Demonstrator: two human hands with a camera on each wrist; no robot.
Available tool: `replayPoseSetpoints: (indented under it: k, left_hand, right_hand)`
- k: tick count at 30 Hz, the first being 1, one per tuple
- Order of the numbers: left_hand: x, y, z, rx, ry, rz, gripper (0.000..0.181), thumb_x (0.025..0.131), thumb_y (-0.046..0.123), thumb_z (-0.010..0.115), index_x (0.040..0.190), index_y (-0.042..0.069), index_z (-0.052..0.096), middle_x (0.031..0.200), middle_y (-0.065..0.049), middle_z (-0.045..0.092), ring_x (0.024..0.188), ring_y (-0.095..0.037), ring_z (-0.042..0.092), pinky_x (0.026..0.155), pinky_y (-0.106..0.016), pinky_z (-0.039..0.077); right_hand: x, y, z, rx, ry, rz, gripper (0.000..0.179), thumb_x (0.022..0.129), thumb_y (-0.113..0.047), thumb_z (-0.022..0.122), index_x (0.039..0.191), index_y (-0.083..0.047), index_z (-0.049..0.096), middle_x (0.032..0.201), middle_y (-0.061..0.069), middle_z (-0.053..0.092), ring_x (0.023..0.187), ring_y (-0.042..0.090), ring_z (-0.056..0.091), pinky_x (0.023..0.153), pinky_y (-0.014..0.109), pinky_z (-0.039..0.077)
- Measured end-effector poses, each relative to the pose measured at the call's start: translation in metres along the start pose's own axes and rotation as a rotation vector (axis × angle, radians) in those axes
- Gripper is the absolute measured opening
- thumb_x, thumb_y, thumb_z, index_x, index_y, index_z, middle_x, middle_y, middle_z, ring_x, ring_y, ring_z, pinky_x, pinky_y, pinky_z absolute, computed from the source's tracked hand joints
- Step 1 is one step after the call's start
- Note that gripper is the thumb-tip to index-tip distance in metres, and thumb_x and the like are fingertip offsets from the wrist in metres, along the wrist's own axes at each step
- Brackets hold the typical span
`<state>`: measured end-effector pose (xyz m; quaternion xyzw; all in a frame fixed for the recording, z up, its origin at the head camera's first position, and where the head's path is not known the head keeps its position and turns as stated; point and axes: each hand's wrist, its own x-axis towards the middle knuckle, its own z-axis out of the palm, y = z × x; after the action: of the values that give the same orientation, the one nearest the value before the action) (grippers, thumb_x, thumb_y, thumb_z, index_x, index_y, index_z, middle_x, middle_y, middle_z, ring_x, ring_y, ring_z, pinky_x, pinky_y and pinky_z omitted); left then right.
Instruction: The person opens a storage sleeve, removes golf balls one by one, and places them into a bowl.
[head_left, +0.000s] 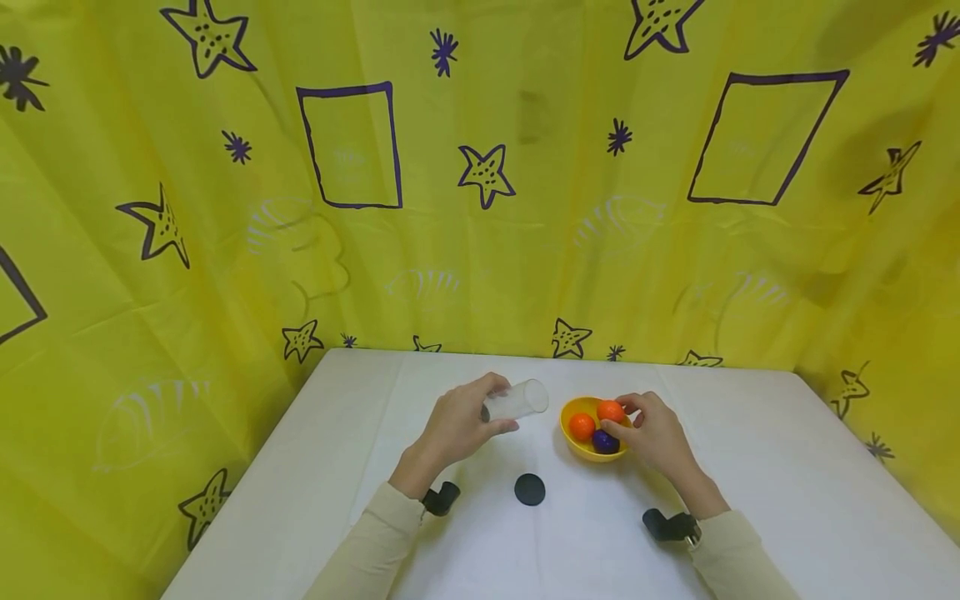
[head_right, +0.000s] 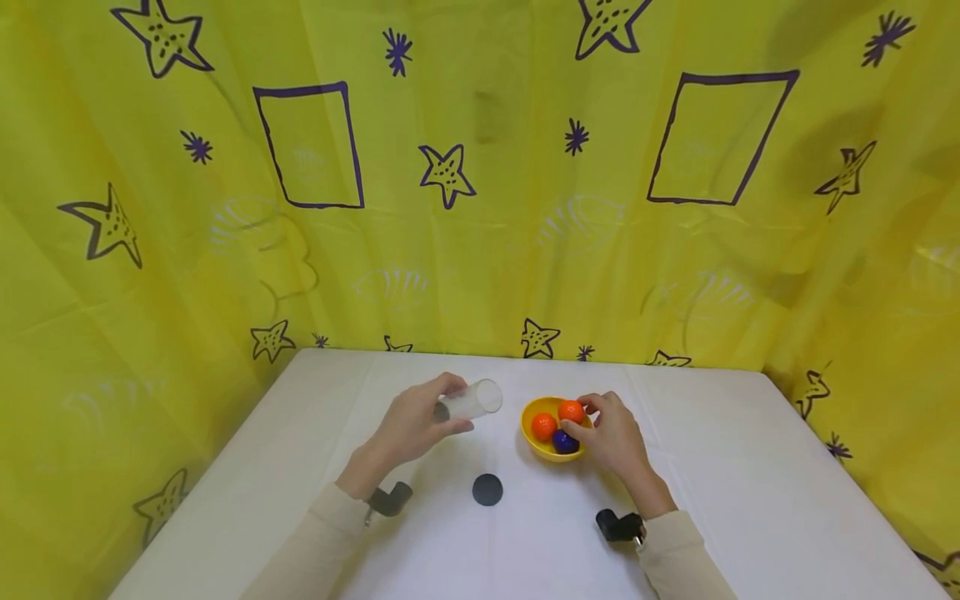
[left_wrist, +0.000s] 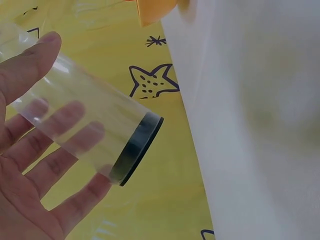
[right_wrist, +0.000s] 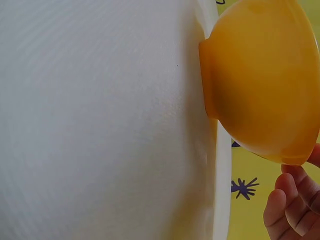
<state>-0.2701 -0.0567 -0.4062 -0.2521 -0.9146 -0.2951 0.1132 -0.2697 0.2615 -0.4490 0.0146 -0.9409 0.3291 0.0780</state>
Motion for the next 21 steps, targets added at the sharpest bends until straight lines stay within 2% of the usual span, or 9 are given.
replayPoseSetpoints:
  k: [6, 11, 16, 21]
  left_hand:
    - [0.000, 0.000, 0.004, -0.008, -0.040, -0.018, 0.051, 0.087, 0.036, 0.082, 0.129, 0.019, 0.058, 0.122, -0.004, 0.073, 0.098, -0.024, 0.067, 0.083, -0.039, 0.051]
    - [0.000, 0.001, 0.009, -0.009, -0.059, -0.028, 0.051, 0.089, 0.037, 0.080, 0.130, 0.018, 0.058, 0.122, -0.004, 0.072, 0.097, -0.022, 0.066, 0.084, -0.038, 0.052]
    - [0.000, 0.001, 0.013, 0.002, -0.048, -0.014, 0.051, 0.089, 0.037, 0.080, 0.130, 0.015, 0.059, 0.124, -0.002, 0.069, 0.102, -0.019, 0.062, 0.087, -0.038, 0.054]
    - [0.000, -0.002, 0.016, 0.021, -0.031, -0.002, 0.050, 0.088, 0.040, 0.081, 0.127, 0.014, 0.062, 0.118, 0.000, 0.064, 0.102, -0.017, 0.059, 0.084, -0.033, 0.053]
  right_hand:
    - [0.000, 0.001, 0.002, 0.008, -0.006, 0.009, 0.053, 0.090, -0.038, 0.079, 0.126, -0.002, 0.064, 0.113, 0.017, 0.059, 0.090, 0.025, 0.049, 0.065, 0.027, 0.042]
    - [0.000, 0.002, 0.002, 0.005, 0.008, 0.003, 0.043, 0.094, -0.034, 0.074, 0.123, -0.003, 0.065, 0.114, 0.018, 0.060, 0.091, 0.025, 0.051, 0.067, 0.026, 0.044]
    - [0.000, 0.002, -0.001, 0.018, 0.038, -0.023, 0.032, 0.096, -0.025, 0.070, 0.119, -0.003, 0.066, 0.113, 0.018, 0.060, 0.090, 0.025, 0.052, 0.066, 0.024, 0.046]
    - [0.000, 0.000, -0.005, 0.029, 0.043, -0.034, 0.030, 0.097, -0.023, 0.068, 0.119, -0.003, 0.066, 0.112, 0.017, 0.060, 0.090, 0.025, 0.052, 0.066, 0.023, 0.047]
